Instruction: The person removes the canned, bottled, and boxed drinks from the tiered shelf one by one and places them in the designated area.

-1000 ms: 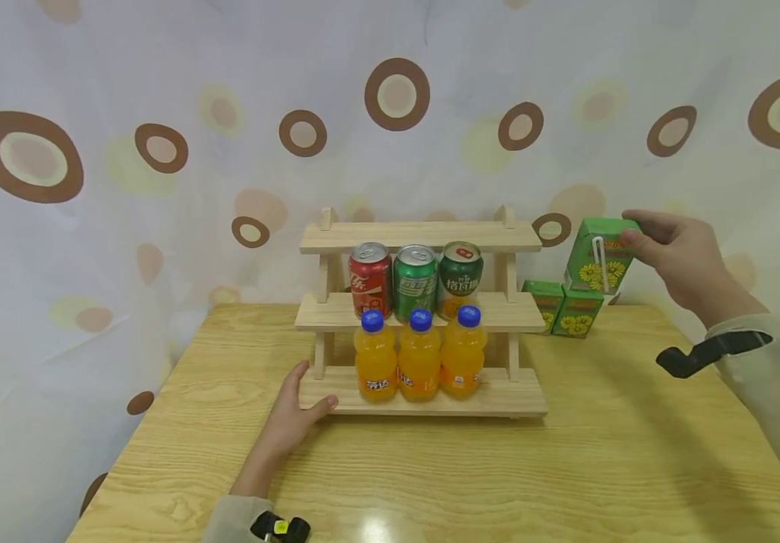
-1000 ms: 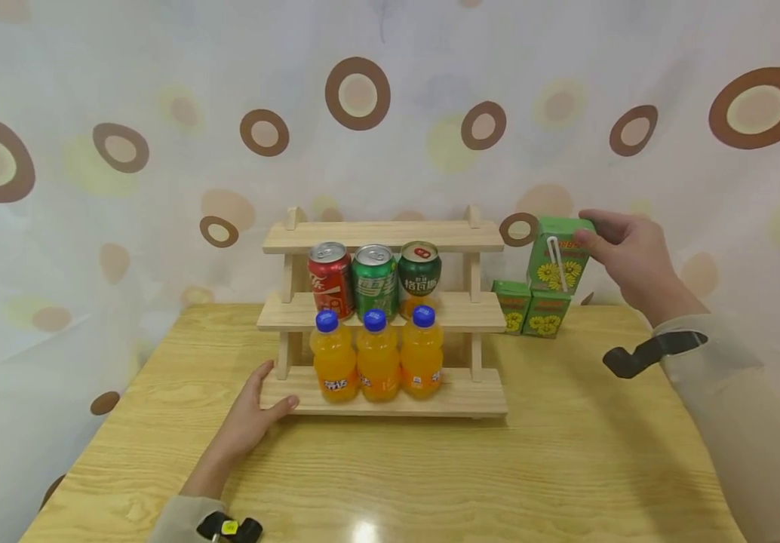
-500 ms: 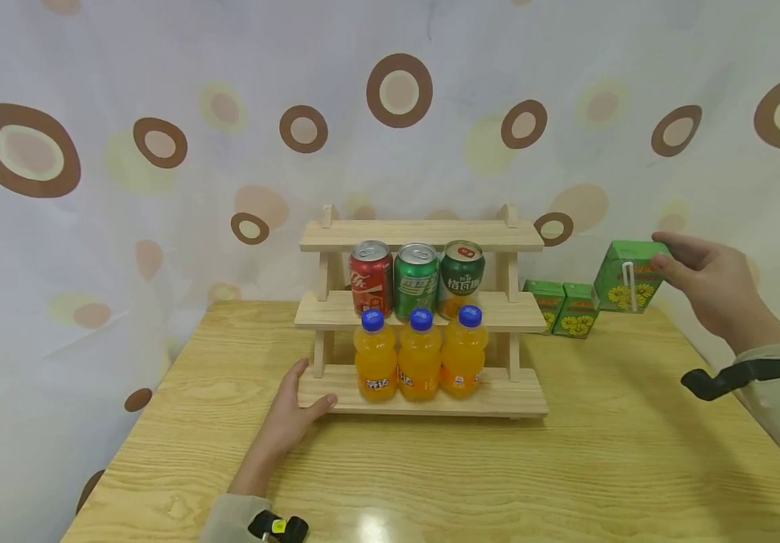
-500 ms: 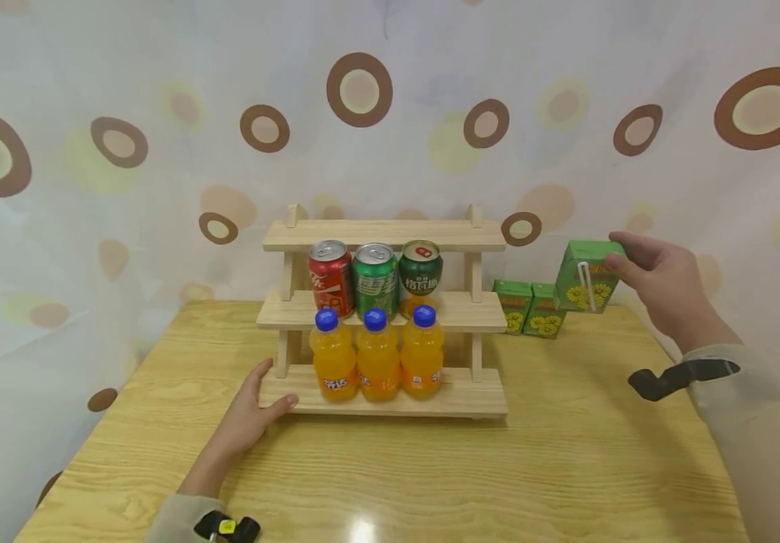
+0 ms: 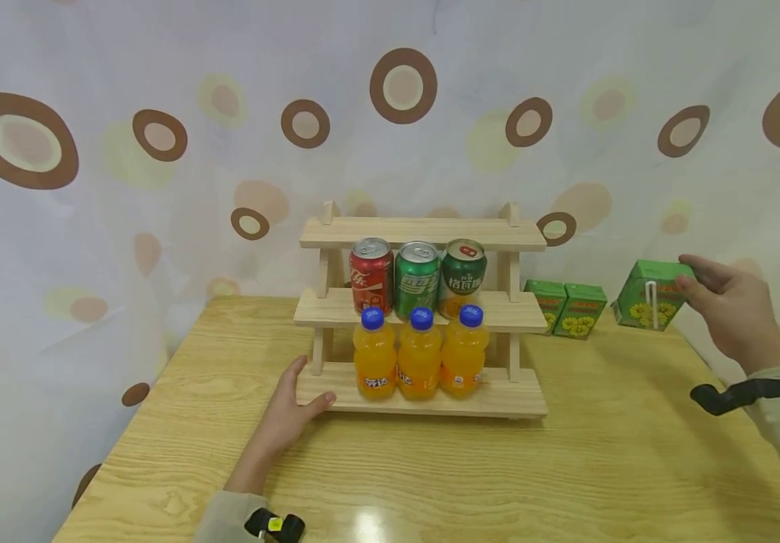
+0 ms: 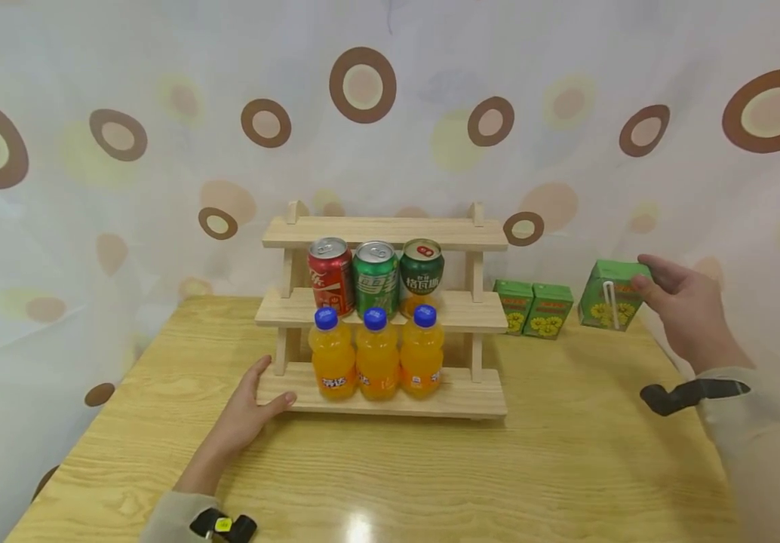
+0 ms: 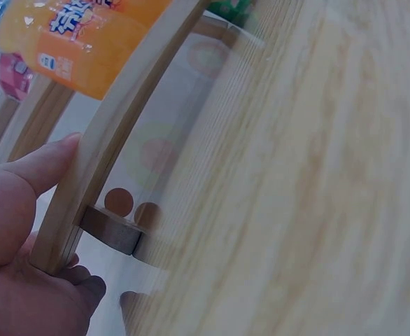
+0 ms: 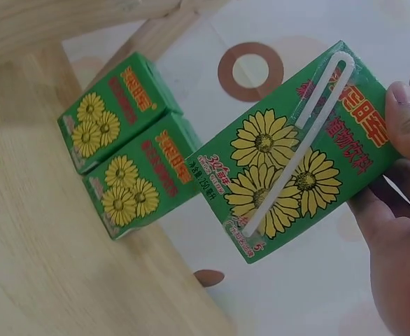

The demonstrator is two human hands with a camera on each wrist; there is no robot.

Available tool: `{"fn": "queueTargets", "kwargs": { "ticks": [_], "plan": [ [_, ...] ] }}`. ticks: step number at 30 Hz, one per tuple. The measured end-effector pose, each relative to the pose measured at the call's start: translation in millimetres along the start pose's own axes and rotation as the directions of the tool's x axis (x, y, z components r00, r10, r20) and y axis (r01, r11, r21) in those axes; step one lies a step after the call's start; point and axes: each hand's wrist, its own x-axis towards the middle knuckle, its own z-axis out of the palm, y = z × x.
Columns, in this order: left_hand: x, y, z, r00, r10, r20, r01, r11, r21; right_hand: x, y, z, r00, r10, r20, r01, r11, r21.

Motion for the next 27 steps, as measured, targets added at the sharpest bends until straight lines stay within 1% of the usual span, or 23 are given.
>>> {"fn": "queueTargets", "kwargs": {
  "ticks": [3, 4, 6, 8, 9, 11, 13, 15, 17, 19, 21, 24, 25, 27],
  "plan": [
    [0.5, -0.2, -0.8, 1.000, -0.001, 0.003, 0.001, 1.000, 0.001, 1.0, 11.0, 1.6, 1.000, 0.007, 0.019, -0.009, 0.995, 0.095],
    [0.6, -0.3, -1.1, 1.000, -0.006, 0.003, 0.006, 1.000, 0.002, 1.3, 14.7, 2.6, 0.999, 0.016, 0.032, -0.021, 0.988, 0.154],
    [0.7, -0.6, -1.5, 1.000, -0.013, 0.003, 0.013, 1.000, 0.007, 1.6, 21.7, 5.5, 0.999, 0.022, 0.038, -0.029, 0.982, 0.187],
    [0.7, -0.6, -1.8, 1.000, -0.008, 0.004, 0.008, 1.000, 0.012, 1.5, 27.9, 8.7, 0.999, 0.032, 0.038, -0.038, 0.982, 0.185],
    [0.9, -0.6, -1.7, 1.000, -0.005, 0.005, 0.005, 1.000, 0.011, 1.7, 31.0, 10.2, 0.998, 0.042, 0.044, -0.051, 0.972, 0.229],
    [1.2, -0.4, -1.6, 1.000, -0.003, 0.006, 0.003, 1.000, 0.008, 2.7, 36.3, 12.7, 0.997, 0.059, 0.047, -0.069, 0.965, 0.255],
    [0.7, 0.5, -1.4, 1.000, 0.000, 0.009, 0.000, 1.000, 0.001, 3.6, 41.1, 14.9, 0.996, 0.076, 0.049, -0.087, 0.949, 0.302],
    [0.2, 1.0, -1.6, 1.000, 0.000, 0.011, 0.000, 1.000, -0.004, 4.8, 46.8, 17.0, 0.995, 0.085, 0.044, -0.094, 0.942, 0.321],
    [-0.1, 1.9, -1.7, 1.000, -0.001, 0.010, 0.001, 1.000, -0.004, 6.0, 50.9, 18.9, 0.997, 0.075, 0.026, -0.080, 0.960, 0.268],
    [0.2, 2.5, -1.6, 1.000, -0.002, 0.010, 0.002, 1.000, -0.003, 7.1, 54.3, 20.7, 0.996, 0.083, 0.015, -0.084, 0.959, 0.272],
    [0.4, 2.2, -1.6, 1.000, -0.008, 0.009, 0.008, 1.000, -0.002, 8.0, 57.2, 23.5, 0.994, 0.104, 0.016, -0.103, 0.935, 0.340],
    [0.1, 1.9, -1.9, 1.000, -0.013, 0.011, 0.013, 1.000, -0.003, 10.1, 62.0, 28.0, 0.990, 0.138, 0.019, -0.134, 0.906, 0.402],
    [0.1, 2.0, -1.8, 1.000, -0.014, 0.009, 0.014, 1.000, -0.003, 10.9, 64.0, 29.0, 0.990, 0.139, 0.019, -0.135, 0.905, 0.403],
    [-0.4, 1.9, -1.9, 1.000, -0.014, 0.003, 0.014, 1.000, 0.003, 11.7, 68.9, 30.9, 0.992, 0.128, 0.016, -0.126, 0.936, 0.329]
  ]
}}
